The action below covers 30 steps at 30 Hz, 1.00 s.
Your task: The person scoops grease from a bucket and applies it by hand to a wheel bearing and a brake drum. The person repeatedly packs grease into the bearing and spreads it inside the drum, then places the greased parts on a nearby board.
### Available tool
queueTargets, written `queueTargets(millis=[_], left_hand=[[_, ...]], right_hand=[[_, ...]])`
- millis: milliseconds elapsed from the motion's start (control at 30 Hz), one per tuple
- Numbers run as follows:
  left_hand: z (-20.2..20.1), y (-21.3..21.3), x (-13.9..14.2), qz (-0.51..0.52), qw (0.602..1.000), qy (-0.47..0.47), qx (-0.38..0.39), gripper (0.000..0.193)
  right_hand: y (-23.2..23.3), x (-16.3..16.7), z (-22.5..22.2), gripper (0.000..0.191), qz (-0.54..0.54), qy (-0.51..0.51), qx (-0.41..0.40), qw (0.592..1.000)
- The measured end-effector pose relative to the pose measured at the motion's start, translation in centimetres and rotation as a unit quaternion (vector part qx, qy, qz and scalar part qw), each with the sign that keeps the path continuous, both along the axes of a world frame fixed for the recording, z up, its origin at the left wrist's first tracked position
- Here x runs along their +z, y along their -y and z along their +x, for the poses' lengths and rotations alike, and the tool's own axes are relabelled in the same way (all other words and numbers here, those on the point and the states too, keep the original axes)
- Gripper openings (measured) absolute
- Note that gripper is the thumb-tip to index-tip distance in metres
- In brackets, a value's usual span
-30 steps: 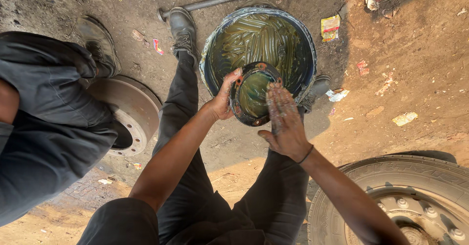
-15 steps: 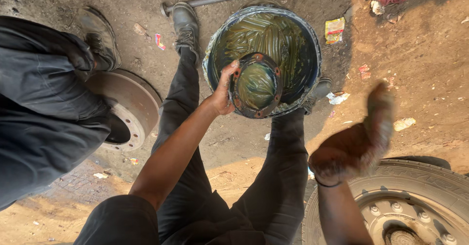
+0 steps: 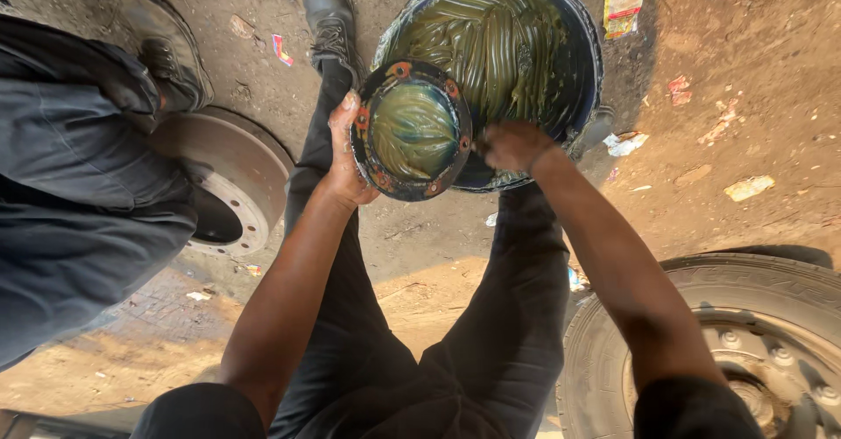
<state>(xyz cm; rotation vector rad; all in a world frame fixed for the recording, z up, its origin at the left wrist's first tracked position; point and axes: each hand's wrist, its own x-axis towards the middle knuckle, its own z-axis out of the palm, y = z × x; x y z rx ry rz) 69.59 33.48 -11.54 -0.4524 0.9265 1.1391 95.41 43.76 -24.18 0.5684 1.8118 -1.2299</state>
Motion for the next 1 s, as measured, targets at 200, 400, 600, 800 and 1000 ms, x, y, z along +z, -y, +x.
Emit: queueTargets(millis=[200,400,600,800,1000], left_hand=[[0.8,0.4,-0.5,-0.018,1.0,0.002,0.019,0.092],[2.0,-0.3,-0.6,-0.018,1.0,0.014,0.002,0.096],[3.6,-1.7,-1.8,-0.012,0.999,0.045,-0.015,0.101],[5.9,-2.9,-2.5,-0.038,0.998,0.056,-0.004,0.102],[7.2,-4.3,-3.3,-0.103,0.987,0.015,-0.126,0.101]], right_hand=[[-0.3,8.5,3.7,0.043,0.249,-0.348,0.137,0.894],[-5.9,13.2,3.2,0.05,0.017,0.008,0.219,0.976],[-11.0,26.2,2.2,0.047,0.148,-0.377,-0.361,0.84],[-5.3,27.9,-2.8,0.065,0.43,-0.408,-0.344,0.728],[1.6,20.3,-4.3,0.081,0.346,-0.302,-0.256,0.851]])
